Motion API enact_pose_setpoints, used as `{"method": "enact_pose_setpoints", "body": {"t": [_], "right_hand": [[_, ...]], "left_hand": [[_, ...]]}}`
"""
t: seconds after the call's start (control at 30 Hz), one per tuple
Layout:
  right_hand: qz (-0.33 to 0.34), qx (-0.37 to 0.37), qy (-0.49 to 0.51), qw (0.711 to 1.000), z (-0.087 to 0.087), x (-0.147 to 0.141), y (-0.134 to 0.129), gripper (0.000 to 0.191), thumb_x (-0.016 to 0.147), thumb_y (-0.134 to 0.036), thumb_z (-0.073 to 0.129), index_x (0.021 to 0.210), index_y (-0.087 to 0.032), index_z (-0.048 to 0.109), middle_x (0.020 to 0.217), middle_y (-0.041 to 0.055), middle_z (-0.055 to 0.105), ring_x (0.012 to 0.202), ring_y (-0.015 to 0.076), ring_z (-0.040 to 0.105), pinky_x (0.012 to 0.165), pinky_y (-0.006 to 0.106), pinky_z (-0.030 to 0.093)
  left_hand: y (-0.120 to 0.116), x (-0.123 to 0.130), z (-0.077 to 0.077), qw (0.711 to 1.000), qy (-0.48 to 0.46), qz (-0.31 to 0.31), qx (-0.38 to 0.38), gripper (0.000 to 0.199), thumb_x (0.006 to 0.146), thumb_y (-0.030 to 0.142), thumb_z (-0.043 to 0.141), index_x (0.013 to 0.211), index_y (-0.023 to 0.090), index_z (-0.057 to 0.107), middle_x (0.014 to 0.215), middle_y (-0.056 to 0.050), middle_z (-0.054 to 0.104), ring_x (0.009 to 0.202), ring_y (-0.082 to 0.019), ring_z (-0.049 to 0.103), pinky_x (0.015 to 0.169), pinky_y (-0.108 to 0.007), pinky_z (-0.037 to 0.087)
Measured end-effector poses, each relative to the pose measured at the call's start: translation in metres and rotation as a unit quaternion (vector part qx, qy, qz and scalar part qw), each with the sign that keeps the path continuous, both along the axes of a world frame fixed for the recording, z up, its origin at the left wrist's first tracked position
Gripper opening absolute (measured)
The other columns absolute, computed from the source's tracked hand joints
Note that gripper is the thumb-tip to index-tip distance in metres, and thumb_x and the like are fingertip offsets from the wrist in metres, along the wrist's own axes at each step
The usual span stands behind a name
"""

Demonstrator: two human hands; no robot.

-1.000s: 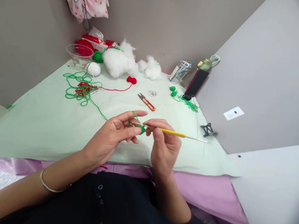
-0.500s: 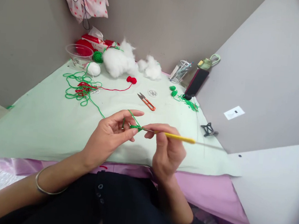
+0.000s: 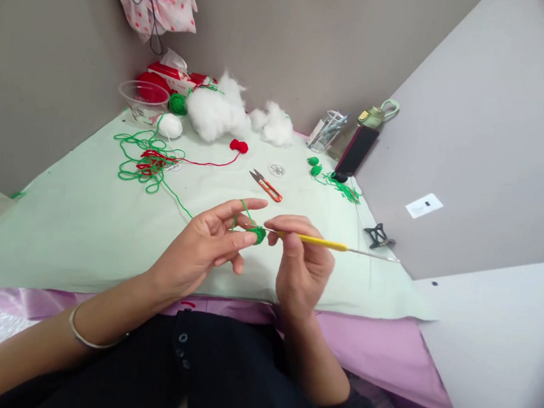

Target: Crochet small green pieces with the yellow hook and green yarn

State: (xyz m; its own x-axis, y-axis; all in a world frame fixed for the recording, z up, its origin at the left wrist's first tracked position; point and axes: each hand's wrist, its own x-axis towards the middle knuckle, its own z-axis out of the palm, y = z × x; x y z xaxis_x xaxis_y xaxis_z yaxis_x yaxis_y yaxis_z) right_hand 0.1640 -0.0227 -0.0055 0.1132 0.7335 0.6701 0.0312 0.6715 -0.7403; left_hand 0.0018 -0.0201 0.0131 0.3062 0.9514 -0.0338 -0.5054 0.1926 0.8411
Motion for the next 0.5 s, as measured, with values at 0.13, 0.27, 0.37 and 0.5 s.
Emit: {"method": "enact_pose_setpoints", "body": {"t": [0.13,0.27,0.37,0.5], "right_hand": [[-0.039,0.032,-0.074,0.996,-0.005,-0.003,-0.001,0.021,0.103,-0.020,0.060,0.110,-0.027,0.078,0.098,0.0033,0.079,0.085,0.0175,0.072,0.073,0.034,0.061],[-0.133,0.161,-0.194,0.959,-0.015,-0.004,-0.002,0.036,0.097,-0.012,0.067,0.124,-0.033,0.075,0.112,0.0050,0.078,0.096,0.0193,0.074,0.079,0.035,0.063],[-0.143,0.146,-0.174,0.963,-0.013,0.000,-0.001,0.031,0.099,-0.013,0.065,0.121,-0.031,0.077,0.106,0.0054,0.078,0.092,0.0199,0.074,0.076,0.037,0.063],[-0.032,0.002,-0.008,0.999,-0.005,0.004,0.002,0.020,0.104,-0.024,0.059,0.105,-0.027,0.078,0.088,0.0024,0.074,0.069,0.0146,0.066,0.063,0.033,0.056]], "left_hand": [[-0.005,0.006,-0.003,0.997,0.046,0.051,0.045,0.046,0.081,0.022,0.087,0.126,0.026,0.078,0.088,0.003,0.065,0.057,-0.004,0.048,0.062,-0.021,0.060],[-0.003,0.008,-0.003,0.999,0.001,0.028,-0.014,0.045,0.080,0.024,0.088,0.124,0.023,0.079,0.078,0.005,0.063,0.052,-0.002,0.040,0.060,-0.018,0.056],[0.002,0.005,-0.002,0.994,-0.048,-0.034,-0.093,0.035,0.080,0.025,0.088,0.113,0.016,0.083,0.065,0.008,0.049,0.048,0.000,0.029,0.054,-0.013,0.051],[0.005,0.001,-0.003,0.995,-0.057,-0.008,-0.083,0.030,0.079,0.019,0.088,0.109,0.018,0.085,0.068,0.008,0.050,0.050,0.001,0.035,0.058,-0.013,0.053]]}}
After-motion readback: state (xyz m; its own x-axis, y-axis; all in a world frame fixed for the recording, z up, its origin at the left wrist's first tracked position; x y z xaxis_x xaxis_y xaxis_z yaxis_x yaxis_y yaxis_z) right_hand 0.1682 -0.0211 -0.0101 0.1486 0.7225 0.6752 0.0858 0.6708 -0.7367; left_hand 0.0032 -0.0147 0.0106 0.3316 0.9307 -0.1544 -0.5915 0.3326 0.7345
